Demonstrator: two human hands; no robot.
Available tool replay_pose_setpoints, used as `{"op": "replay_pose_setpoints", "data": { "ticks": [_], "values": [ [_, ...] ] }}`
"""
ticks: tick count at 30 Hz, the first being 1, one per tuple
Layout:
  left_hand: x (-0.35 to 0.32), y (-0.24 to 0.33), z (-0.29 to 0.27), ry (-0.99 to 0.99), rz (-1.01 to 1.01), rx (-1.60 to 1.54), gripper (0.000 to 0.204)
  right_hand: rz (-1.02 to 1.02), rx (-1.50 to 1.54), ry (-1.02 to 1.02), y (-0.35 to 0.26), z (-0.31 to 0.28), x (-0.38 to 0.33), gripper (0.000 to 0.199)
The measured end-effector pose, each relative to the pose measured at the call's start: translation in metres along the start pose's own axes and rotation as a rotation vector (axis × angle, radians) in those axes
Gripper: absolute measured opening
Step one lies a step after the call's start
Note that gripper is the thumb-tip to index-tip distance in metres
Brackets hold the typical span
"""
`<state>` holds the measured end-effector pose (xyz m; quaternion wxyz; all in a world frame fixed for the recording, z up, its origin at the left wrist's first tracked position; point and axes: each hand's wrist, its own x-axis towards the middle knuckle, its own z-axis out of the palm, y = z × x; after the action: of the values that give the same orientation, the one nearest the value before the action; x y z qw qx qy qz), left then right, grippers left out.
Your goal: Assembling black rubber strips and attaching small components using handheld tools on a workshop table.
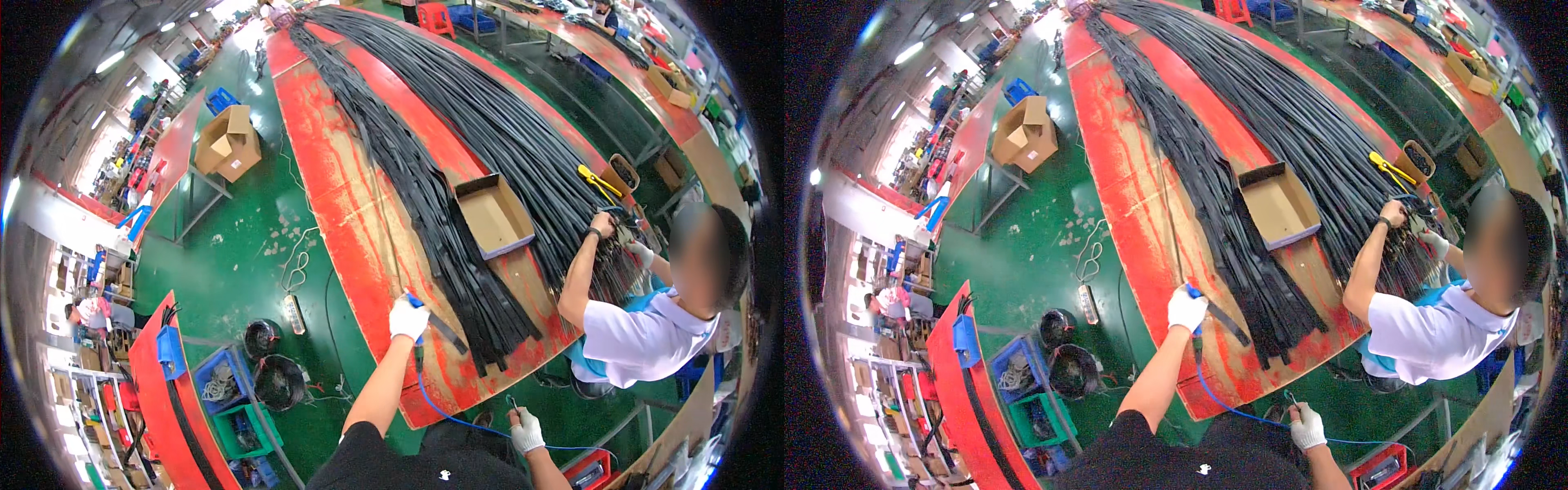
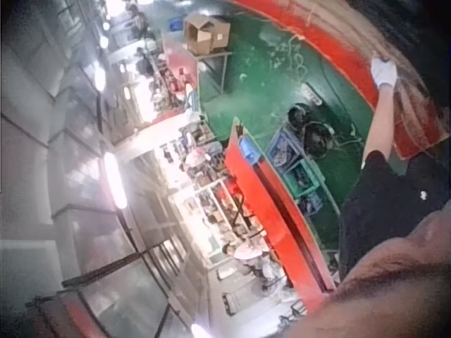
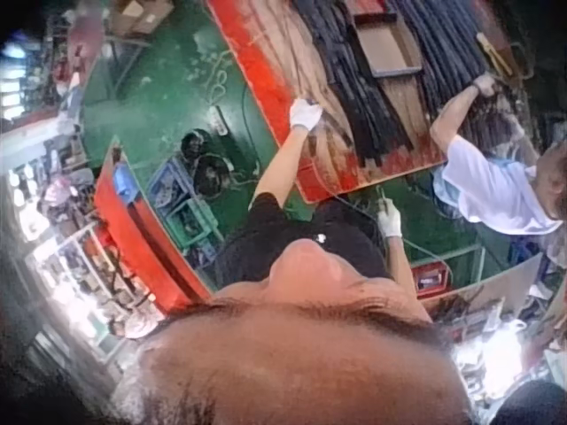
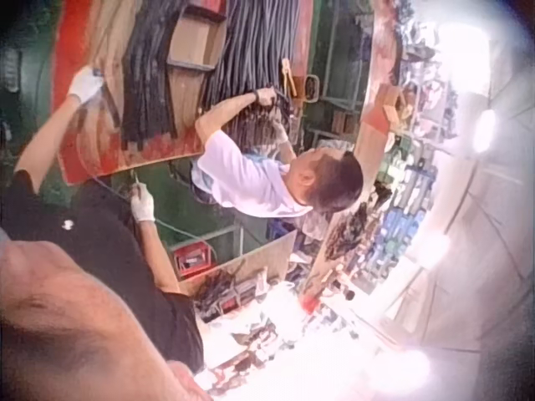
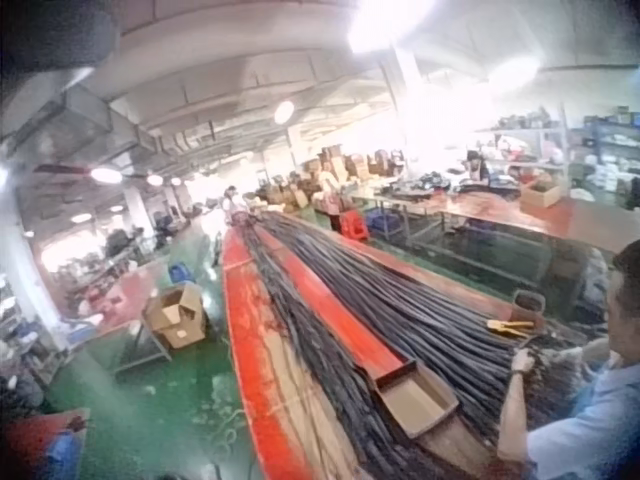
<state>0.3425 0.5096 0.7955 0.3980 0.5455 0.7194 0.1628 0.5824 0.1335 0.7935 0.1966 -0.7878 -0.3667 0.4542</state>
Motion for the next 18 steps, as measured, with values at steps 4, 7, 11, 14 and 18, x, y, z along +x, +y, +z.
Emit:
{"op": "replay_pose_setpoints", "data": {
  "ticks": [4,7,11,14,18],
  "values": [
    [0.010,-0.098,-0.024,0.174,-0.018,0.163,0.033,-0.119,-0.005,0.006,-0.001,0.010,0.009,0.026],
    [0.016,-0.131,-0.022,0.147,-0.095,0.191,0.038,-0.150,0.015,0.007,0.014,0.019,0.017,0.026],
    [0.011,-0.144,-0.012,0.067,-0.072,0.153,0.041,-0.097,0.055,-0.033,-0.005,0.016,0.008,0.026],
    [0.001,-0.122,0.006,0.000,-0.056,0.217,0.040,-0.082,0.045,-0.051,-0.002,0.017,0.002,0.025],
    [-0.019,-0.124,0.009,0.091,-0.126,0.191,0.041,-0.094,0.035,-0.020,0.013,0.027,-0.001,0.024]
  ]
}}
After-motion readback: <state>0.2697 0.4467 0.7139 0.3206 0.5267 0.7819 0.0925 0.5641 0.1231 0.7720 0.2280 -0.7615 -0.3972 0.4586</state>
